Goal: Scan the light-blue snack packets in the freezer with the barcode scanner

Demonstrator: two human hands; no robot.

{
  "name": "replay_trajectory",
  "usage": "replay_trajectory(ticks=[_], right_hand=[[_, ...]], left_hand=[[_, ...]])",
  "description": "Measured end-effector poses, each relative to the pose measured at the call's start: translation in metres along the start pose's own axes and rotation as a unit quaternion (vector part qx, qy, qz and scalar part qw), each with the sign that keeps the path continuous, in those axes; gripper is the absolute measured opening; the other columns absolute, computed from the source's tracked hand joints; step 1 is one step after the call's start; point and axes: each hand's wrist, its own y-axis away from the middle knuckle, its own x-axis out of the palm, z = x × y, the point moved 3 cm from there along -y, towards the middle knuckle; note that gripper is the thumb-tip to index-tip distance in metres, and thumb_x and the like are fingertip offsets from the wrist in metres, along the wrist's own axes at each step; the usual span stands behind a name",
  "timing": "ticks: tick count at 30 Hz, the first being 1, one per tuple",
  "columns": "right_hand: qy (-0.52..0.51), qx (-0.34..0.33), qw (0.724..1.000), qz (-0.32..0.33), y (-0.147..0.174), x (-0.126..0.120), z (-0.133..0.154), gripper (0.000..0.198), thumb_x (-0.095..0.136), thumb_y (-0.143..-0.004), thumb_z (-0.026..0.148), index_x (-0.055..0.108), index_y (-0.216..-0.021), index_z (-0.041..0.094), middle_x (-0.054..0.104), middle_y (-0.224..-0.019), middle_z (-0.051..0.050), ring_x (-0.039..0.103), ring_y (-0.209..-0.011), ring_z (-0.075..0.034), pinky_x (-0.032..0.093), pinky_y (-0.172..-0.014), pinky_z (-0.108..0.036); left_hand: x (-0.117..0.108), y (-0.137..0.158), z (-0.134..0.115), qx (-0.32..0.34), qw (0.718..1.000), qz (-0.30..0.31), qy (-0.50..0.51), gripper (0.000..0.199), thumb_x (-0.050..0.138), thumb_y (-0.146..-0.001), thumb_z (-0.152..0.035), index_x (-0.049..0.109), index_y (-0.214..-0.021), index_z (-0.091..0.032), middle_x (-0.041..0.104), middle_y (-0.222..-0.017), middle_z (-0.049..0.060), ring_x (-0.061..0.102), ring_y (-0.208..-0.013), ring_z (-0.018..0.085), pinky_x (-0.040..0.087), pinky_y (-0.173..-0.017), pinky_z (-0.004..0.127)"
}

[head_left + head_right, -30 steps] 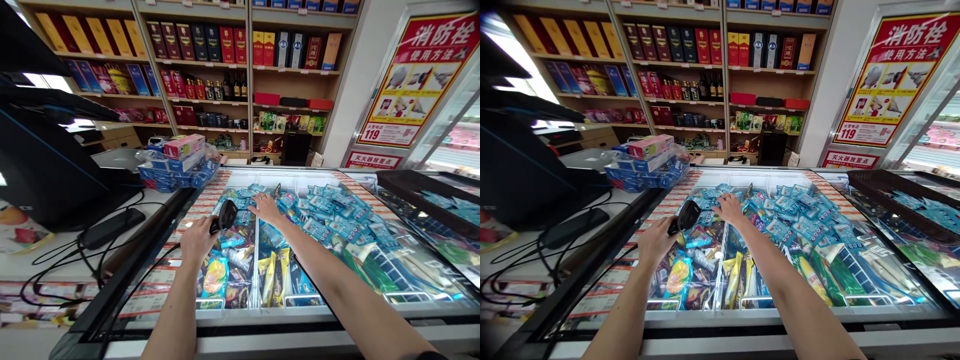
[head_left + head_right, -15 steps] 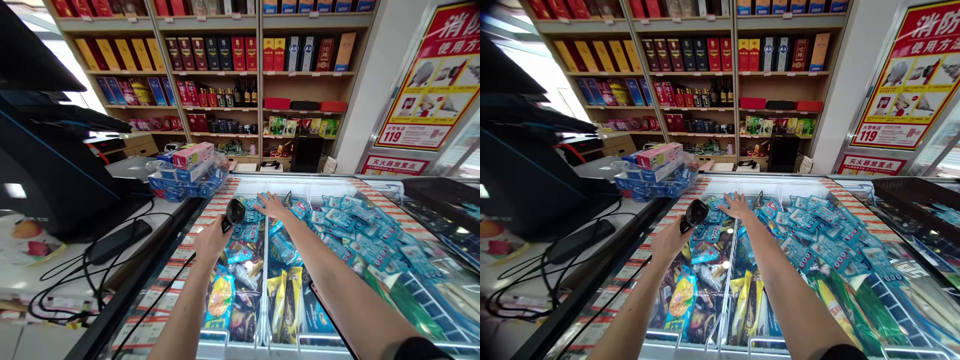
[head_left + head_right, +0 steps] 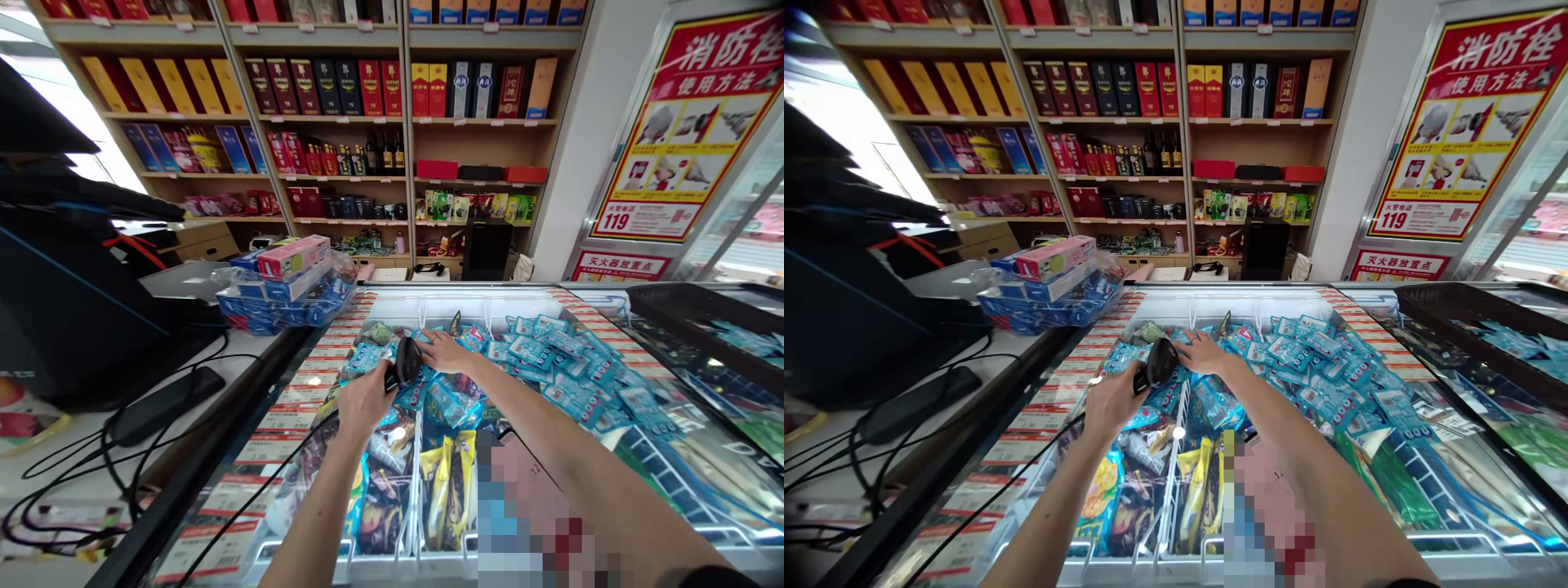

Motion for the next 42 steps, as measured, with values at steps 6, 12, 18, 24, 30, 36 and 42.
replay_trajectory(ticks=[6, 12, 18, 24, 30, 36, 42], right_hand=[[0.007, -0.012, 1.000, -0.012, 0.053, -0.011, -0.017, 0.049, 0.024, -0.093, 0.047, 0.037, -0.136, 0.030, 0.026, -0.147, -0.010, 0.026, -0.132, -0.033, 0.024, -0.102, -0.057], [-0.052, -0.014, 0.999, -0.002, 0.093, -0.030, -0.022, 0.049, 0.019, -0.092, 0.054, 0.040, -0.133, 0.036, 0.030, -0.145, -0.004, 0.023, -0.134, -0.027, 0.023, -0.106, -0.051], [-0.084, 0.029, 0.996, -0.033, 0.086, -0.034, -0.017, 0.055, 0.015, -0.090, 0.060, 0.035, -0.136, 0.037, 0.025, -0.148, 0.000, 0.011, -0.138, -0.030, 0.014, -0.108, -0.056], [-0.088, 0.025, 0.996, 0.008, 0.063, -0.031, -0.008, 0.075, 0.026, -0.079, 0.075, 0.027, -0.140, 0.033, 0.022, -0.149, -0.002, 0.007, -0.137, -0.036, 0.011, -0.108, -0.059], [-0.087, 0.025, 0.995, 0.040, 0.087, -0.040, -0.019, 0.083, 0.037, -0.072, 0.078, 0.024, -0.141, 0.033, 0.017, -0.150, -0.002, 0.004, -0.138, -0.035, 0.010, -0.109, -0.057], [-0.088, 0.007, 0.995, 0.037, 0.115, -0.049, -0.028, 0.089, 0.048, -0.069, 0.074, 0.023, -0.142, 0.030, 0.018, -0.150, -0.004, 0.013, -0.138, -0.030, 0.013, -0.112, -0.047], [-0.108, -0.006, 0.993, 0.047, 0.120, -0.045, -0.028, 0.105, 0.053, -0.065, 0.074, 0.010, -0.145, 0.021, 0.011, -0.151, -0.008, 0.012, -0.138, -0.027, 0.018, -0.112, -0.038]], left_hand=[[-0.006, 0.011, -0.036, 0.060, 0.997, 0.019, 0.032, 0.034, 0.046, -0.080, -0.042, 0.046, -0.112, -0.030, 0.067, -0.093, 0.001, 0.063, -0.080, 0.023, 0.039, -0.060, 0.028], [-0.010, 0.017, -0.029, 0.085, 0.995, 0.021, 0.044, 0.039, 0.046, -0.080, -0.047, 0.045, -0.116, -0.031, 0.067, -0.091, 0.001, 0.062, -0.079, 0.022, 0.038, -0.058, 0.026], [-0.012, 0.003, 0.012, 0.012, 0.999, -0.039, 0.035, 0.044, 0.039, -0.081, -0.052, 0.045, -0.118, -0.028, 0.061, -0.113, 0.005, 0.060, -0.092, 0.025, 0.041, -0.062, 0.029], [-0.009, -0.030, 0.041, -0.075, 0.997, 0.026, 0.020, 0.059, 0.030, -0.078, -0.066, 0.043, -0.122, -0.030, 0.065, -0.101, 0.008, 0.062, -0.087, 0.030, 0.044, -0.064, 0.035], [-0.002, -0.050, 0.022, -0.038, 0.997, 0.069, -0.003, 0.060, 0.033, -0.075, -0.068, 0.048, -0.117, -0.028, 0.066, -0.097, 0.010, 0.062, -0.088, 0.031, 0.045, -0.067, 0.036], [-0.003, -0.052, -0.022, 0.007, 0.997, 0.071, 0.034, 0.058, 0.035, -0.074, -0.066, 0.049, -0.114, -0.027, 0.066, -0.101, 0.009, 0.062, -0.090, 0.029, 0.045, -0.069, 0.034], [-0.008, -0.047, -0.044, 0.020, 0.996, 0.076, 0.050, 0.060, 0.037, -0.074, -0.066, 0.048, -0.118, -0.027, 0.066, -0.100, 0.009, 0.062, -0.090, 0.028, 0.045, -0.068, 0.032]])
